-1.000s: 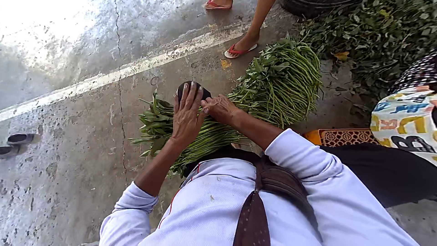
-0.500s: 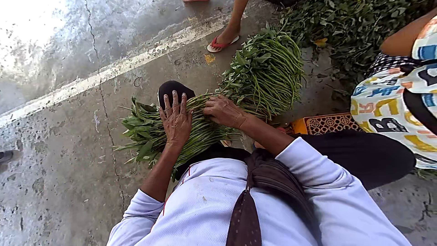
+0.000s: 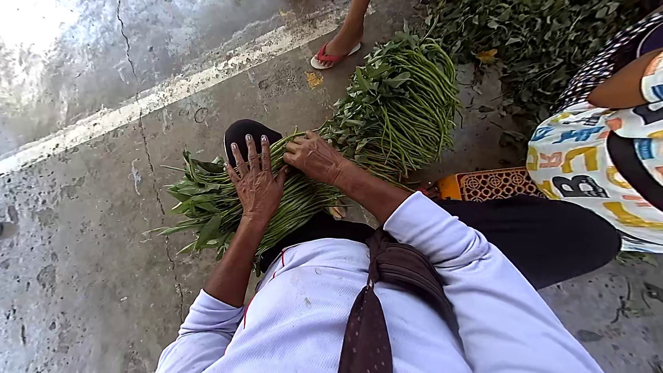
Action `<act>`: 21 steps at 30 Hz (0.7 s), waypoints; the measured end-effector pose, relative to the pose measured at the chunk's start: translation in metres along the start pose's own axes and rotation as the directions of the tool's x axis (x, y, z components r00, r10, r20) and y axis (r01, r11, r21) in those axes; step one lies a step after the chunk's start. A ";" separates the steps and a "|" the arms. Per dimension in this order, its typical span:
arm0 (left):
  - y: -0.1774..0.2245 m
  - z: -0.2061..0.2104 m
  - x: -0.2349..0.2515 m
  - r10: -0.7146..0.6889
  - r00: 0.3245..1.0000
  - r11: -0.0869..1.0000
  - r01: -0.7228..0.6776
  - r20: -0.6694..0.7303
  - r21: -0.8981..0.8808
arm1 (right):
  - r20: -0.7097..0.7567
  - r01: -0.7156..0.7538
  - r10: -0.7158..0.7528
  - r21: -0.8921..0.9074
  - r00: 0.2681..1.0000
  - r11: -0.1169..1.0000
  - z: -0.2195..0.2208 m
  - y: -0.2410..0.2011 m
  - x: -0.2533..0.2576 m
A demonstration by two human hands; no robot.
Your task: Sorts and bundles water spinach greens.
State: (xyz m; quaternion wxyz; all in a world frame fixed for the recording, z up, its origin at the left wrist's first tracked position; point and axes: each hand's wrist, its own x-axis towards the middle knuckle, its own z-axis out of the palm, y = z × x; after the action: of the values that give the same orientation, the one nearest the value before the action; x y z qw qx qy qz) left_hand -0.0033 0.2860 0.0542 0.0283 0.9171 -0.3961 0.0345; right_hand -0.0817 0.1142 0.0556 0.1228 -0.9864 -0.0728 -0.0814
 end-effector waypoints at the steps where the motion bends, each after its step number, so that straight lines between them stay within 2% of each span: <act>1: -0.001 -0.001 -0.001 -0.018 1.000 1.000 0.019 0.016 -0.008 | -0.061 -0.024 0.028 0.060 0.998 0.998 0.010 0.001 -0.005; 3: -0.004 -0.001 -0.003 -0.048 0.999 0.999 0.048 0.012 -0.020 | -0.123 -0.095 0.123 0.209 0.985 0.973 0.016 0.003 -0.017; 5: -0.007 -0.001 -0.004 -0.075 0.997 0.997 0.076 0.007 -0.032 | -0.191 -0.120 0.197 0.351 0.962 0.929 -0.003 0.000 -0.033; 6: -0.008 0.000 -0.005 -0.087 0.996 0.995 0.087 0.006 -0.037 | -0.200 -0.143 0.244 0.415 0.949 0.898 -0.018 -0.004 -0.044; 7: -0.008 0.001 -0.006 -0.099 0.995 0.994 0.099 0.008 -0.042 | -0.134 -0.204 0.298 0.472 0.945 0.858 -0.032 -0.007 -0.058; 8: -0.008 0.001 -0.006 -0.107 0.994 0.993 0.107 0.015 -0.047 | 0.029 -0.311 0.346 0.511 0.938 0.801 -0.044 -0.010 -0.074; 9: -0.008 0.001 -0.007 -0.108 0.994 0.993 0.109 0.020 -0.051 | 0.275 -0.441 0.345 0.528 0.897 0.726 -0.050 -0.014 -0.088; 10: -0.009 0.002 -0.009 -0.101 0.995 0.993 0.102 0.013 -0.052 | 0.520 -0.547 0.264 0.520 0.812 0.657 -0.045 -0.019 -0.100; 11: -0.009 0.002 -0.010 -0.085 0.996 0.995 0.085 0.002 -0.053 | 0.669 -0.601 0.147 0.523 0.729 0.604 -0.027 -0.025 -0.110; 12: -0.009 0.001 -0.010 -0.060 0.998 0.997 0.060 -0.001 -0.058 | 0.726 -0.596 0.038 0.532 0.687 0.602 -0.007 -0.031 -0.115; 14: -0.005 0.002 -0.005 -0.040 0.999 0.997 0.039 -0.013 -0.066 | 0.757 -0.563 -0.032 0.513 0.653 0.648 0.013 -0.039 -0.108; 17: -0.003 0.004 -0.005 -0.060 0.998 0.995 0.058 -0.014 -0.075 | 0.779 -0.576 0.030 0.436 0.627 0.691 0.027 -0.043 -0.095; 19: -0.004 0.004 -0.005 -0.077 0.997 0.994 0.074 -0.032 -0.075 | 0.726 -0.592 0.074 0.493 0.684 0.637 0.035 -0.042 -0.092; 21: -0.006 0.006 -0.007 -0.094 0.994 0.992 0.088 -0.060 -0.091 | 0.613 -0.590 0.153 0.616 0.775 0.521 0.037 -0.044 -0.087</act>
State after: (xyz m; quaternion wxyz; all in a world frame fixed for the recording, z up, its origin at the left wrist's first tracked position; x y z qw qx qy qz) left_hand -0.0034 0.2947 0.0479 0.0829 0.9305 -0.3539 0.0452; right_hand -0.1688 0.1549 0.0145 0.5322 -0.8070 0.0923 0.2386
